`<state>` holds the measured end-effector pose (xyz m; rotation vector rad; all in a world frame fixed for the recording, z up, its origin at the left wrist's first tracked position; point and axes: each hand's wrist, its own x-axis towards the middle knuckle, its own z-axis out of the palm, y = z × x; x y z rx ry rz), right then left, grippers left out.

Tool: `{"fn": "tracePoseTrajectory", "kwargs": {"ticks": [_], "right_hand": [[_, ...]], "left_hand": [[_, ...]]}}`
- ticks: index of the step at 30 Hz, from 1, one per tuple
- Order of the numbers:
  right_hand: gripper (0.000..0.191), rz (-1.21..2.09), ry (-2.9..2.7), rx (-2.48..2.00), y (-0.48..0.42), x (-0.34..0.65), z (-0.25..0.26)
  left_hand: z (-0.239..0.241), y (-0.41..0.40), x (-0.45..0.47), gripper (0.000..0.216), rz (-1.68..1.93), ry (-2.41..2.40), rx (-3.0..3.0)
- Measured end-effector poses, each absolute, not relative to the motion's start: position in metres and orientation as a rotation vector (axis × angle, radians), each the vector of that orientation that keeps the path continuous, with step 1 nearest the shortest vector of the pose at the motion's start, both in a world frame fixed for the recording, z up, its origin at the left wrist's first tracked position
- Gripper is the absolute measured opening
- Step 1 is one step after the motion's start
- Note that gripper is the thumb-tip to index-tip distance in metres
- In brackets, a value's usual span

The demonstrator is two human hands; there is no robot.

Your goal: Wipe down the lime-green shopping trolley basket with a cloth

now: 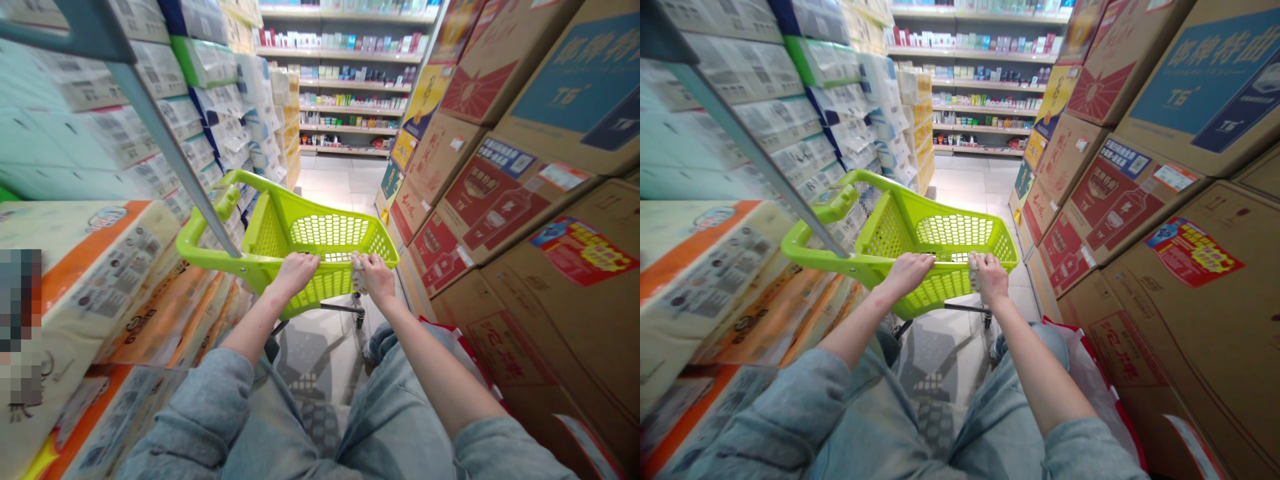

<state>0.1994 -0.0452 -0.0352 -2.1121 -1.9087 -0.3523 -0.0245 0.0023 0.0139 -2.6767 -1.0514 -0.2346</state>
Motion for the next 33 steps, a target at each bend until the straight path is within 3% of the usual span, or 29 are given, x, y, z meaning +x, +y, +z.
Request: {"fn": "tracePoseTrajectory", "kwargs": {"ticks": [4, 11, 21, 26, 33], "right_hand": [[0.023, -0.39, -1.89, -2.144, -0.046, 0.216, -0.036], [0.023, -0.33, -1.816, -2.172, -0.036, 0.221, -0.033], [0.052, -0.155, -1.486, -1.883, -0.029, 0.166, -0.067], [0.047, -0.032, -1.538, -1.725, -0.03, 0.147, -0.066], [0.043, -0.043, -1.441, -1.828, -0.035, 0.2, -0.062]], "left_hand": [[0.022, -0.002, -0.03, 0.018, -0.263, -0.99, -2.636], [0.04, -0.004, -0.049, 0.024, -0.217, -1.309, -2.523], [0.031, 0.002, -0.037, 0.016, -0.205, -1.155, -2.579], [0.031, 0.001, -0.032, 0.016, -0.23, -1.173, -2.572], [0.03, 0.0, -0.032, 0.018, -0.244, -1.147, -2.56]]}}
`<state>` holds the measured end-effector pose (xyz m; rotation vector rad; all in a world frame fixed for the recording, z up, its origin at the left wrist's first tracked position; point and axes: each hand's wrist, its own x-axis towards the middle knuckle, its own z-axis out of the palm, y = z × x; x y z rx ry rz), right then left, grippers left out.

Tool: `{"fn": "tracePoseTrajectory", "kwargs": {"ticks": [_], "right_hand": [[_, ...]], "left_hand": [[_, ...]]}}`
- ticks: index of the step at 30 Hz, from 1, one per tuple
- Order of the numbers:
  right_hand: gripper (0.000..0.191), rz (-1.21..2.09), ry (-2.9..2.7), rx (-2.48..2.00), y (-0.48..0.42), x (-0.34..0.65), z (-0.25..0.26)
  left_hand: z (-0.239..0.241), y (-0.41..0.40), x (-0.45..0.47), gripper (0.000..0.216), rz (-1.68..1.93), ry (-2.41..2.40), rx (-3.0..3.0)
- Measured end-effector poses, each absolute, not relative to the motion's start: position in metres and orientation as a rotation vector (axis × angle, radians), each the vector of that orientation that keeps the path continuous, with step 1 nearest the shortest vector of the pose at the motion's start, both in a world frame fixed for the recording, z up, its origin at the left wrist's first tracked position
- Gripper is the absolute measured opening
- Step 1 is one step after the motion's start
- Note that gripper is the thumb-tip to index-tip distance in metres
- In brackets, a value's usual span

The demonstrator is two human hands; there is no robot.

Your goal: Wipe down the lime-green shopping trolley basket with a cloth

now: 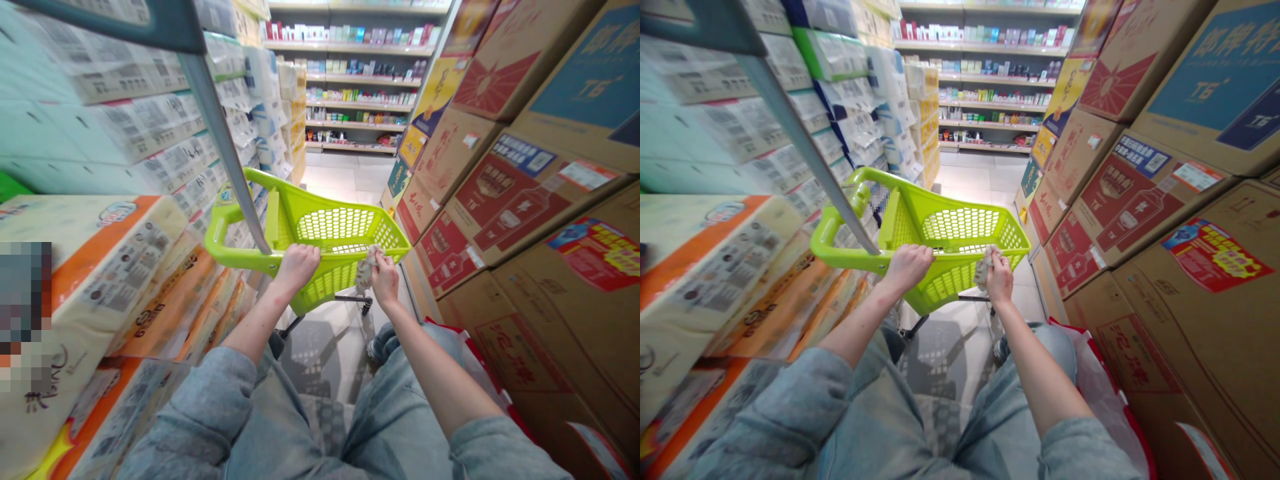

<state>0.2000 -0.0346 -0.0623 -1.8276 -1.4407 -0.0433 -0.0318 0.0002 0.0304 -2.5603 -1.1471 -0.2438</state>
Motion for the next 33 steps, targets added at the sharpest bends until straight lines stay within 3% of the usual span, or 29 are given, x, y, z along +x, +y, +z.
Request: {"fn": "tracePoseTrajectory", "kwargs": {"ticks": [6, 14, 23, 33], "right_hand": [[0.042, -0.091, -1.356, -1.978, -0.027, 0.233, -0.057], [0.041, -0.033, -1.571, -1.766, -0.027, 0.186, -0.053], [0.035, 0.147, -1.556, -1.803, -0.07, 0.183, -0.1], [0.035, -0.126, -1.741, -1.96, -0.047, 0.191, -0.094]], "left_hand": [[0.033, -0.002, -0.032, 0.017, -0.253, -1.17, -2.569], [0.027, -0.003, -0.016, 0.019, -0.312, -1.153, -2.601], [0.021, 0.0, -0.011, 0.018, -0.305, -1.151, -2.586], [0.02, 0.002, -0.01, 0.018, -0.308, -1.12, -2.576]]}}
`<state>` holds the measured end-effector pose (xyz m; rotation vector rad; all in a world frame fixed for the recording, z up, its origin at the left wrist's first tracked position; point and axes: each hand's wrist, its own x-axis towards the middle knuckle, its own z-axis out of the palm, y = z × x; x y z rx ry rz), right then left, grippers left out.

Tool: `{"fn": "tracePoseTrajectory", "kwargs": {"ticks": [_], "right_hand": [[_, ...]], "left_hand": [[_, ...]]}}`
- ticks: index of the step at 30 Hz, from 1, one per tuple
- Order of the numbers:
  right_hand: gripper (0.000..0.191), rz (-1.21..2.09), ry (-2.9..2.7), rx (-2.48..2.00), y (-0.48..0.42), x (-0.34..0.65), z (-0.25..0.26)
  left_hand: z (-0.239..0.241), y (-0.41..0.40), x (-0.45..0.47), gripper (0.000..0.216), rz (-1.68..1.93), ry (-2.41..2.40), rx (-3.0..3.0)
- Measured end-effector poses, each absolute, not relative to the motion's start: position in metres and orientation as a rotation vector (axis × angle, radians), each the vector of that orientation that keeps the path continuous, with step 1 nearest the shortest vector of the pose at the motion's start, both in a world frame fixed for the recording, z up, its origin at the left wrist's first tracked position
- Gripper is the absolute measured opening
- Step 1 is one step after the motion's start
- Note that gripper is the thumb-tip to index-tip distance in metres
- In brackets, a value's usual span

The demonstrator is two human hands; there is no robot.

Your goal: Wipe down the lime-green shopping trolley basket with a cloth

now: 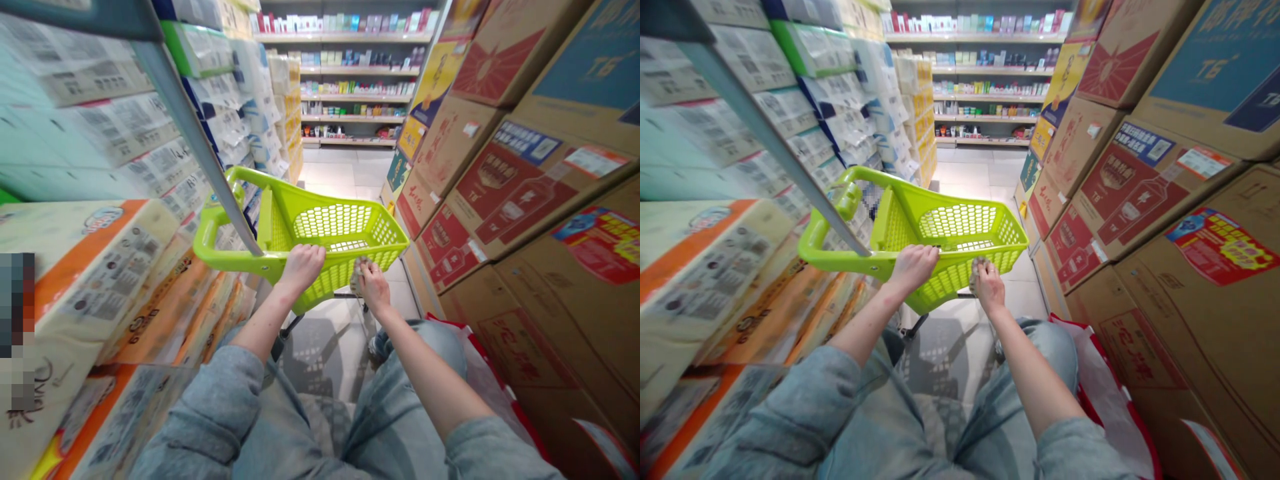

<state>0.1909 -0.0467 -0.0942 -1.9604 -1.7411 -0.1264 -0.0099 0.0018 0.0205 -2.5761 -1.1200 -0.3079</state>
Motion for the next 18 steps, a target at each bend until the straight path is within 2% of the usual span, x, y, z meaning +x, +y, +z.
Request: {"fn": "tracePoseTrajectory", "kwargs": {"ticks": [6, 12, 18], "right_hand": [[0.037, -0.158, -1.695, -1.993, -0.047, 0.185, -0.105], [0.027, -0.13, -1.664, -2.141, -0.035, 0.186, -0.095], [0.026, -0.066, -1.763, -1.974, -0.049, 0.191, -0.095]], "left_hand": [[0.02, 0.002, -0.011, 0.017, -0.292, -1.101, -2.565], [0.018, 0.001, -0.013, 0.015, -0.298, -1.082, -2.547], [0.016, 0.0, -0.012, 0.015, -0.339, -1.098, -2.546]]}}
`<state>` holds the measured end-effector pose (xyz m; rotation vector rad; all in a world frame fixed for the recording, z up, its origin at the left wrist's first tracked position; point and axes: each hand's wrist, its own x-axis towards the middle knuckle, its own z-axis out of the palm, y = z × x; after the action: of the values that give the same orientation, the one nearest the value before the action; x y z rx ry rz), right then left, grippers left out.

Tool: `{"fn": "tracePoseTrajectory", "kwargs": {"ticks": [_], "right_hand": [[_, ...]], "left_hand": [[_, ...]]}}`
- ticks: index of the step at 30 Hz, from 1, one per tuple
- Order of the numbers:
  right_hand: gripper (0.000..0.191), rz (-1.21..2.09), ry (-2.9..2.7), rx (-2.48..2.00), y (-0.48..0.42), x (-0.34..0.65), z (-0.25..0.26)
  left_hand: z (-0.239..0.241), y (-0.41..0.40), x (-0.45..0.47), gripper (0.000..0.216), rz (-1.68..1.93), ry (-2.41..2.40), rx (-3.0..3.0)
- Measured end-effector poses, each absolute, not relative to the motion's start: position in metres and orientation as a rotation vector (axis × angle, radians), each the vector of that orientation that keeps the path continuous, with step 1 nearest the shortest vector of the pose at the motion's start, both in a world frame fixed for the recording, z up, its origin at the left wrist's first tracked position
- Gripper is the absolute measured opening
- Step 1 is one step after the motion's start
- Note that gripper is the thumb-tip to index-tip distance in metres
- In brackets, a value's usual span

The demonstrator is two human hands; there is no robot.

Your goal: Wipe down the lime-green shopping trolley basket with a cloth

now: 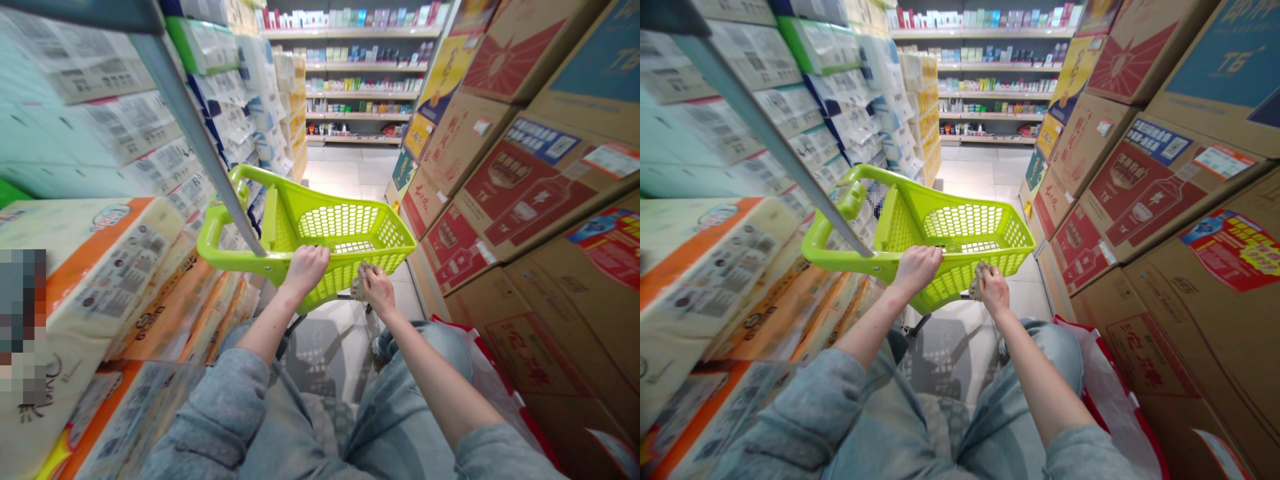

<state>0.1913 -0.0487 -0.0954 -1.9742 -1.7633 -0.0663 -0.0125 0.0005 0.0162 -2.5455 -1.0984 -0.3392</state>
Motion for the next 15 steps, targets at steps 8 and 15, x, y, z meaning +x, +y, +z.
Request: {"fn": "tracePoseTrajectory", "kwargs": {"ticks": [8, 15], "right_hand": [[0.034, 0.152, -1.354, -1.97, -0.065, 0.208, -0.103], [0.032, 0.051, -1.36, -1.917, -0.048, 0.212, -0.093]], "left_hand": [[0.017, -0.001, -0.011, 0.016, -0.36, -1.11, -2.538], [0.017, -0.003, -0.011, 0.014, -0.362, -1.136, -2.547]]}}
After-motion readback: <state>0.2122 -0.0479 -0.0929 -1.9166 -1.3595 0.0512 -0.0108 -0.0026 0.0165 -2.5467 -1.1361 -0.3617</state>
